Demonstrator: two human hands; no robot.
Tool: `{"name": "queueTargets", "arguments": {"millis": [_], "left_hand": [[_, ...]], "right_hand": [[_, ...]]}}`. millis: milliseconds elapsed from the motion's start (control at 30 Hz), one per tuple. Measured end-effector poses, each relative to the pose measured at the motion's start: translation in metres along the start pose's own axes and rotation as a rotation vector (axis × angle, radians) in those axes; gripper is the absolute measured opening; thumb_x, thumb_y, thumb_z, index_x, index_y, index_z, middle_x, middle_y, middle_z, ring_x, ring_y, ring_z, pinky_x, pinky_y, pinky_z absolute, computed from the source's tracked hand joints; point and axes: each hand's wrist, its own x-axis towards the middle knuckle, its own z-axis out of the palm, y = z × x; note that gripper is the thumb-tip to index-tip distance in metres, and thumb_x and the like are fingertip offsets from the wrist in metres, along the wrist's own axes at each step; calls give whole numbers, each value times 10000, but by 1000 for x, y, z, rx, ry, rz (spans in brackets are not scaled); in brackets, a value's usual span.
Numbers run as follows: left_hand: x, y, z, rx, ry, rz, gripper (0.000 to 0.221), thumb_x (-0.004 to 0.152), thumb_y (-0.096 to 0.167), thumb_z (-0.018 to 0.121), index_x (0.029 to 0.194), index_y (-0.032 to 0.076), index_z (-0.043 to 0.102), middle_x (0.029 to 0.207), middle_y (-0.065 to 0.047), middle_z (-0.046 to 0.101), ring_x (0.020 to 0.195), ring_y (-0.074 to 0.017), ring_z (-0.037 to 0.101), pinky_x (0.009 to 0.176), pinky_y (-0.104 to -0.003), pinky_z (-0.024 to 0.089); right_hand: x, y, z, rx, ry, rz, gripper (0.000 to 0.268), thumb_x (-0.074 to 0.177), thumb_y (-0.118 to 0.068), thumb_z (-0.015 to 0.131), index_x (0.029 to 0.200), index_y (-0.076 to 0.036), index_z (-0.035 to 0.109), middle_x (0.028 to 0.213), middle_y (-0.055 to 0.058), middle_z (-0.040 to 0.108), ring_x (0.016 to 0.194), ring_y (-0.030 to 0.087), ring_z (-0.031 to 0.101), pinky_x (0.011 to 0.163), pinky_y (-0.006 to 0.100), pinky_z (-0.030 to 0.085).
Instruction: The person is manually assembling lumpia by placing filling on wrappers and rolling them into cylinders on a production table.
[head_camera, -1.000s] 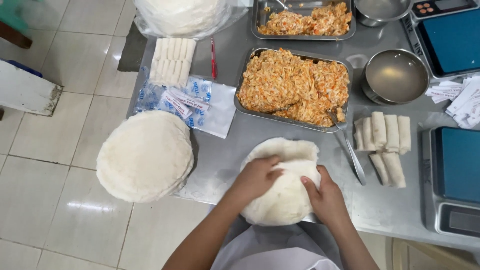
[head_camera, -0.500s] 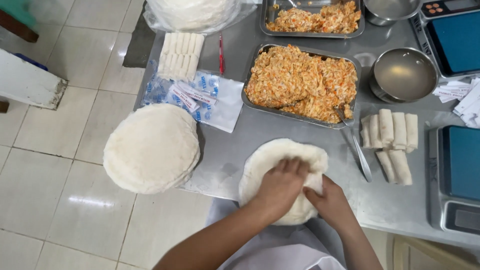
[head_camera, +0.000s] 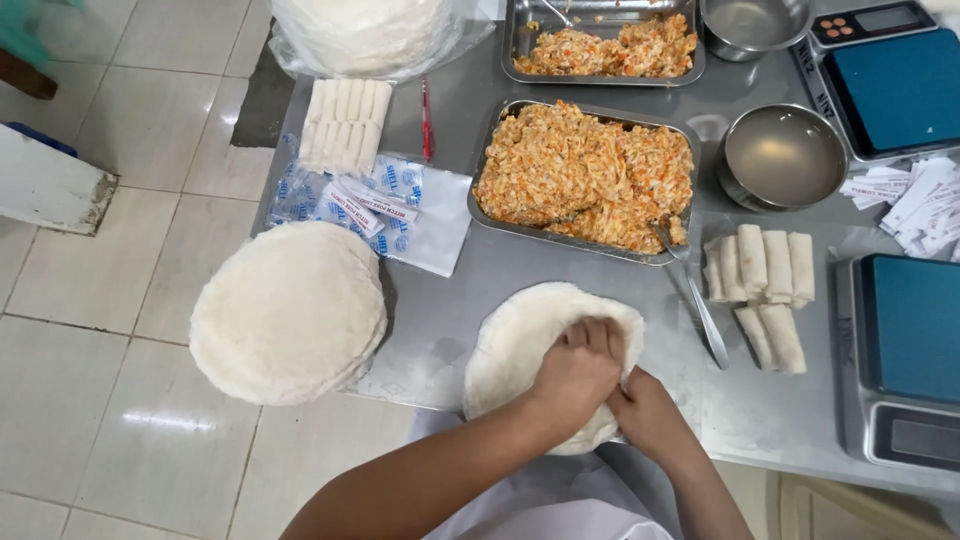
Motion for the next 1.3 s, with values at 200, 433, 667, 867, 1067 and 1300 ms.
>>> {"name": "queueTargets", "arguments": {"millis": [200,433,667,867,1067,1300], "left_hand": [[18,-26,19,-265,-292,-8,297,840,145,594,1115,85,689,937,-100,666,769,-289,658,582,-423,527],[28,-66,8,-728,-657,-69,518,787,12,563,1296,33,655,1301,-199,638,1066,-395,675,887,-507,547],[30,-28,12,-73,-70,-119,421,824,273,676,1243,242,709,967,-16,633,596,-228,619,383,-365,467],[5,-85,42,-883,-487,-517,410,826,305,650,1223,351,742,1155,33,773,951,-236,757,825,-339,551],[-38,-154,-65,-1185,-31,-815,558,727,-82,396,1104,116,757,1102,-41,790,1066,-178,722,966,-291,538],[-145,-309,-96,-547,67,-1229,285,945,157,604,1202,151,725,1224,-92,716,1164,-258,633,980,-398,485]], "right_hand": [[-11,6,4,-139,34,17,337,967,-365,540,827,-58,544,703,130,651,702,275,625,700,402,447],[-12,-21,-17,83,-23,85,350,948,-270,494,1240,-129,628,930,65,744,855,203,662,822,333,499],[-7,1,13,-553,153,-216,223,990,-264,463,1027,-57,539,767,180,694,698,476,673,642,587,522],[-22,-10,-9,-219,15,-74,545,1000,-324,357,1542,-345,413,976,130,783,915,372,731,833,423,545],[-9,-10,9,134,182,-4,671,952,-569,347,1377,-102,577,1223,140,742,1154,338,686,935,423,515],[35,20,-1,-50,203,-206,407,1015,-318,408,1329,-99,546,1091,181,753,1028,407,706,883,458,516]]}}
